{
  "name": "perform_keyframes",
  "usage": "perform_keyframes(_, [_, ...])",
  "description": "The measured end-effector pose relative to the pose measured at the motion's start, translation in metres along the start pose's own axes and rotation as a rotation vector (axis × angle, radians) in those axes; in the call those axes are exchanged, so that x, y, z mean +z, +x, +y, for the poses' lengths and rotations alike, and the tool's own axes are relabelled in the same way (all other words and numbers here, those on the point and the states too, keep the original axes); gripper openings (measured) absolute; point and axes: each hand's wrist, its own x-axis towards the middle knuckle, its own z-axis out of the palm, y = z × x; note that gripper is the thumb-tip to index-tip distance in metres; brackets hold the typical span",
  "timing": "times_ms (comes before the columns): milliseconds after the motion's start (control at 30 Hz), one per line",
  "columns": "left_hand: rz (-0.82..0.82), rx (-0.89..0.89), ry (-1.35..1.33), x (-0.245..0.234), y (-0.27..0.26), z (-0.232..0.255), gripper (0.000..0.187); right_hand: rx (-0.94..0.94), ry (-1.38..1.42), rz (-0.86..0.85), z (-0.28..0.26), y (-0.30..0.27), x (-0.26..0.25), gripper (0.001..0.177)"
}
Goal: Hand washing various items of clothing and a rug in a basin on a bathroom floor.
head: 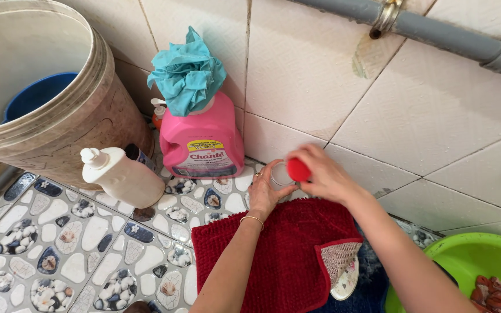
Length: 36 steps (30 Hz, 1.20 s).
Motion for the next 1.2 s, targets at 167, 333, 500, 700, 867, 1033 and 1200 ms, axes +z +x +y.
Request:
perform_keyframes(167, [0.019, 0.073, 0.011, -0.009, -0.012, 0.005, 0.108, 0.158, 0.043, 0.051, 0.059, -0.065, 0.059, 0.076])
perform_keyframes(333, [0.235, 0.318, -0.034, -0.009, -0.052, -0.008, 0.12, 0.271, 0.108, 0.582, 0.055, -0.147, 0.107, 0.054])
perform_keyframes(500, [0.14, 0.151, 0.049, -0.009, -0.111, -0.027, 0.085, 0.701, -0.009, 0.745, 0.045, -0.23, 0.189, 0.065])
perform_keyframes(700, [-0.048, 0.249, 0.368, -0.011, -0.175, -0.038, 0.065, 0.826, 0.164, 0.482, 0.026, -0.224, 0.189, 0.115])
perform_keyframes(867, [-0.136, 0.183, 0.426, -0.019, -0.203, -0.046, 0.067, 0.986, 0.086, 0.279, -0.004, -0.21, 0.132, 0.121])
perform_keyframes(1033, [-0.118, 0.098, 0.448, -0.039, -0.188, -0.04, 0.063, 1.059, -0.011, 0.197, -0.037, -0.215, 0.096, 0.12])
perform_keyframes(1200, [0.044, 0.135, 0.306, -0.045, -0.143, -0.015, 0.059, 0.574, 0.25, 0.406, -0.007, -0.191, 0.144, 0.112])
